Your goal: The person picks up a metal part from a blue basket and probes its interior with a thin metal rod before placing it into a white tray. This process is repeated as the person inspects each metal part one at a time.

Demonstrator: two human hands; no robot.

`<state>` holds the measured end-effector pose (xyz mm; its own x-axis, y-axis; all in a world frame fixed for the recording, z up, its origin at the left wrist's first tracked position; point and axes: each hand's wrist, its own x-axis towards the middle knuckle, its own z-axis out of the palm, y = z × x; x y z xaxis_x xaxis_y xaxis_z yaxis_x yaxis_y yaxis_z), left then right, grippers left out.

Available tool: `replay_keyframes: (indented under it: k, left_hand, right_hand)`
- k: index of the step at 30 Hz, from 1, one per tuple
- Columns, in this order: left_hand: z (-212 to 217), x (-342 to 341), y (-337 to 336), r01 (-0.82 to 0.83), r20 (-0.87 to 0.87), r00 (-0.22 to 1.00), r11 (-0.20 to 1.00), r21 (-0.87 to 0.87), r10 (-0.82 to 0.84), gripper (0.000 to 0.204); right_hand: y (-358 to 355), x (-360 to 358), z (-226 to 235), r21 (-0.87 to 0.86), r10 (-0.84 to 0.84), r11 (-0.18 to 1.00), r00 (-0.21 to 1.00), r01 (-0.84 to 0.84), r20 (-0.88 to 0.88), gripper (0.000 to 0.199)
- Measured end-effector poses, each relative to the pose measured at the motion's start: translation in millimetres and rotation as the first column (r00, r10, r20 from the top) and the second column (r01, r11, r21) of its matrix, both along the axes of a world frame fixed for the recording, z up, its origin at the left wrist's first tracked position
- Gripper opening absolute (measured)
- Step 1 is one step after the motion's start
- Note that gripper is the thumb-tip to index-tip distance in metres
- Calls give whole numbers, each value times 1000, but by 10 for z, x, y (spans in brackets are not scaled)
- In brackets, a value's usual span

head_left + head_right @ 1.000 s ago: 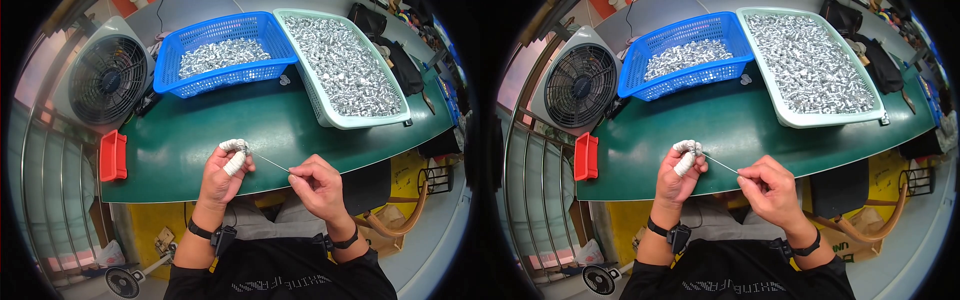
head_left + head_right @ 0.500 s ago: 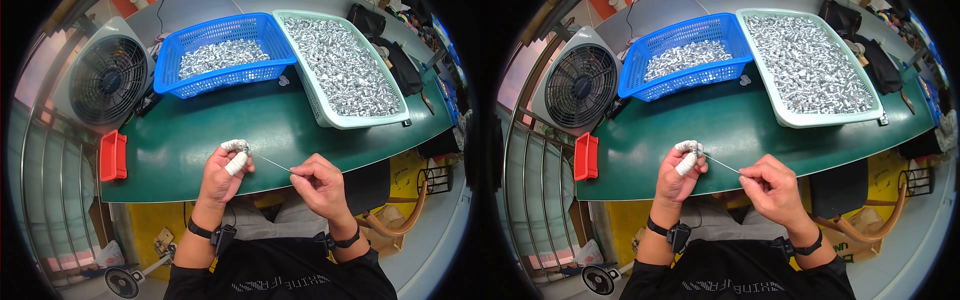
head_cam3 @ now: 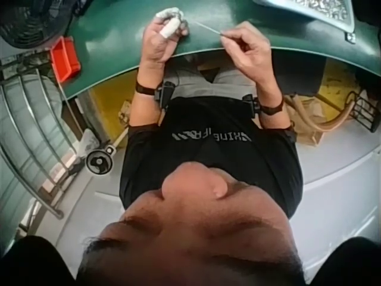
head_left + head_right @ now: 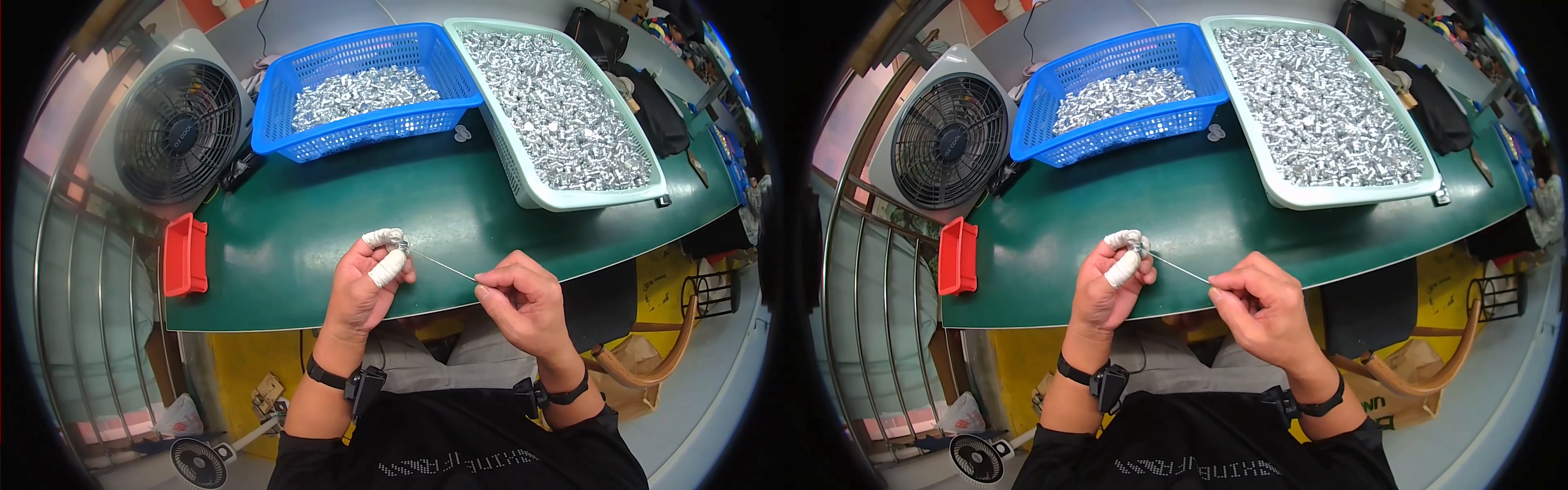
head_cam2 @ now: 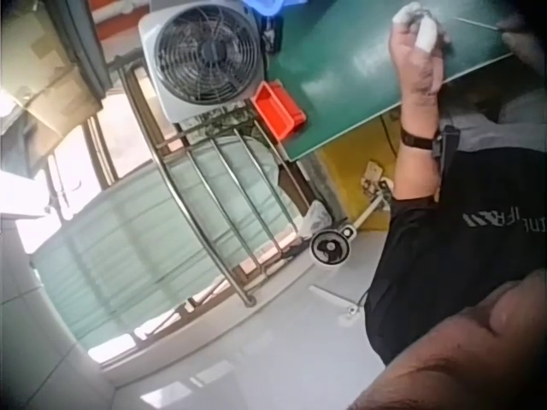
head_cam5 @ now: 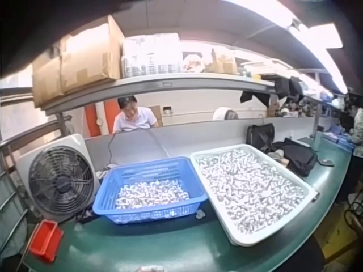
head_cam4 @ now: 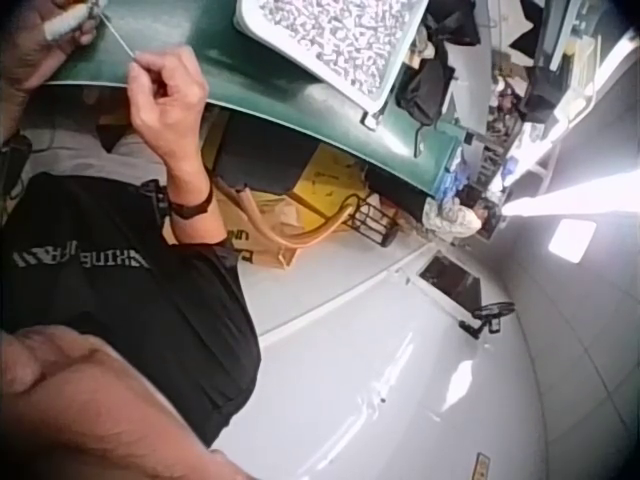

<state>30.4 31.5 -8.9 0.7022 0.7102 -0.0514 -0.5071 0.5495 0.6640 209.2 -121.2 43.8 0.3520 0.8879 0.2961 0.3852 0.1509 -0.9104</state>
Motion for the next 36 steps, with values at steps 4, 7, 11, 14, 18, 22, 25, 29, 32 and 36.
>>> replay_keyframes:
  k: [4, 7, 11, 14, 18, 22, 25, 29, 32, 36]
  left_hand:
    - [2, 4, -1, 2, -5, 1000, 1000, 1, -2, 27]
    - [8, -3, 0, 6, -8, 1000, 1000, 0, -6, 28]
    - [21, -10, -7, 21, -14, 1000, 1000, 20, -20, 31]
    - [35, 7, -25, 4, -55, 998, 998, 55, -1, 34]
    - [80, 9, -39, 43, -145, 989, 992, 117, -25, 36]
    - [61, -4, -26, 96, -198, 978, 982, 166, -62, 36]
    - [84, 4, -23, 122, -187, 978, 975, 186, -87, 33]
    - [53, -4, -14, 147, -145, 982, 974, 175, -122, 27]
    - [36, -23, 2, 169, -110, 982, 975, 147, -154, 23]
    - [51, -18, 59, 217, -84, 974, 972, 90, -209, 20]
  right_hand:
    - [-3, 3, 8, -6, -1, 1000, 1000, 2, 8, 12]
    - [-8, -1, 37, -9, -7, 1000, 1000, 7, 12, 11]
    - [-29, -4, 77, -33, -20, 999, 1000, 20, 8, 11]
    - [-50, -9, 104, -62, -19, 998, 1000, 20, 5, 10]
    - [-35, -7, 121, -32, 2, 999, 999, -1, 48, 10]
    - [11, 16, 203, -11, 40, 999, 974, -39, 224, 11]
    - [25, 25, 135, -34, 56, 998, 992, -52, 117, 11]
    - [32, 3, 42, -64, 43, 997, 998, -46, -40, 11]
    - [56, -30, -24, -60, 39, 997, 994, -46, -104, 11]
    - [124, -21, -99, 82, 9, 996, 990, -21, 141, 10]
